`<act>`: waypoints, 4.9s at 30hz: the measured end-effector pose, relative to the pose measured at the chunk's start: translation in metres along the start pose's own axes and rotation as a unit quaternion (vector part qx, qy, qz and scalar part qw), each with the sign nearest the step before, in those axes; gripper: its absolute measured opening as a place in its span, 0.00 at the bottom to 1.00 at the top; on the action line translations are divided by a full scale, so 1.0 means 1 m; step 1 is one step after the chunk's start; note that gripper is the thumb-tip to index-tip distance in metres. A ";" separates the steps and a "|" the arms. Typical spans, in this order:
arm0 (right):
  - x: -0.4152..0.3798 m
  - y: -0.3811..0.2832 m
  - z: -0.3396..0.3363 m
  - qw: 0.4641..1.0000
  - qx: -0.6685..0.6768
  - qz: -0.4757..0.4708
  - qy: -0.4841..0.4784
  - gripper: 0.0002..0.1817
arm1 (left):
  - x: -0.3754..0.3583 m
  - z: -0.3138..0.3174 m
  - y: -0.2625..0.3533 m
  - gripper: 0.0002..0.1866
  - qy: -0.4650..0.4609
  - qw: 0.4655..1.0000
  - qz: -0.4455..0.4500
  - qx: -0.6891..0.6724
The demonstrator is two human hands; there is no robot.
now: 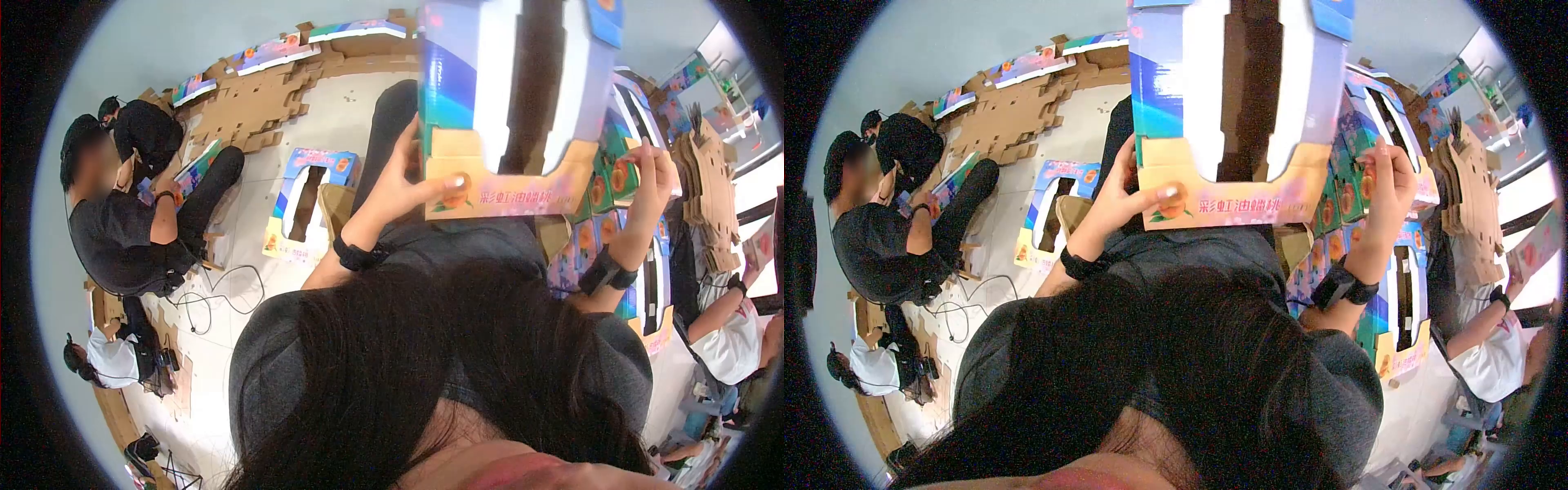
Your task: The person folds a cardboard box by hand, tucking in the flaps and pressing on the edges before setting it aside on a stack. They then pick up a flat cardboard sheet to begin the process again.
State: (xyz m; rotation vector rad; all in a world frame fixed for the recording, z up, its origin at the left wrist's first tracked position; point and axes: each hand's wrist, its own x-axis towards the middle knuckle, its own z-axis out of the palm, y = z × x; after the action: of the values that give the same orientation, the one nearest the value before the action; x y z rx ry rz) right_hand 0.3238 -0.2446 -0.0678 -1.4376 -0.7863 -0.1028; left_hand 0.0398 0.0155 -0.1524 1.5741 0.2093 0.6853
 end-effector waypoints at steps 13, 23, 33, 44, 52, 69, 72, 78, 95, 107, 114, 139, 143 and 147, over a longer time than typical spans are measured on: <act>-0.051 -0.027 0.173 0.867 -0.326 -0.269 -0.263 0.47 | 0.001 -0.007 0.003 0.43 0.076 0.987 -0.080 -0.114; -0.050 -0.044 0.181 0.843 -0.306 -0.389 -0.209 0.50 | -0.002 -0.014 -0.008 0.52 0.037 0.991 -0.014 -0.130; -0.041 -0.041 0.177 0.843 -0.243 -0.406 -0.255 0.50 | -0.007 -0.010 -0.024 0.62 -0.076 0.991 -0.076 -0.076; -0.086 -0.018 0.207 0.887 -0.321 -0.272 -0.192 0.68 | 0.009 0.003 -0.027 0.67 -0.023 0.990 0.114 0.076; -0.084 -0.004 0.207 0.910 -0.259 -0.295 -0.133 0.60 | 0.003 -0.023 -0.032 0.75 -0.066 0.989 0.090 0.102; -0.012 -0.018 0.119 0.831 -0.447 -0.324 -0.066 0.54 | -0.028 -0.181 -0.048 0.25 0.378 0.920 -0.070 -0.070; 0.031 -0.016 0.045 0.770 -0.564 -0.298 -0.019 0.56 | -0.039 -0.194 -0.053 0.22 0.418 0.902 -0.051 -0.098; 0.130 0.027 -0.083 0.777 -0.611 -0.123 -0.087 0.47 | -0.040 -0.195 -0.048 0.20 0.451 0.885 -0.060 -0.097; 0.149 0.093 -0.086 0.676 -0.705 0.147 -0.158 0.49 | -0.042 -0.199 -0.069 0.19 0.413 0.894 -0.114 -0.127; 0.048 0.113 0.159 0.791 -0.401 -0.122 -0.446 0.60 | -0.074 -0.257 -0.055 0.19 0.505 0.858 -0.052 -0.076; 0.034 0.107 0.150 0.819 -0.375 -0.082 -0.426 0.57 | -0.147 -0.341 -0.185 0.21 0.529 0.818 -0.067 0.215; 0.040 0.108 0.147 0.822 -0.377 -0.032 -0.427 0.61 | -0.182 -0.256 -0.274 0.69 0.055 0.638 -0.533 0.553; 0.039 0.103 0.151 0.827 -0.362 -0.053 -0.427 0.59 | -0.165 -0.236 -0.234 0.62 0.185 0.746 -0.360 0.529; 0.033 0.102 0.149 0.839 -0.347 -0.044 -0.416 0.57 | -0.135 -0.247 -0.230 0.48 0.259 0.759 -0.230 0.550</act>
State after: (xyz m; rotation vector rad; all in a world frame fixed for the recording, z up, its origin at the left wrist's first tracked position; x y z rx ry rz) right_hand 0.3384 -0.0795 -0.1462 -2.1729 -1.6477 0.2126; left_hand -0.1404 0.1865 -0.4179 2.2423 1.6130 0.5965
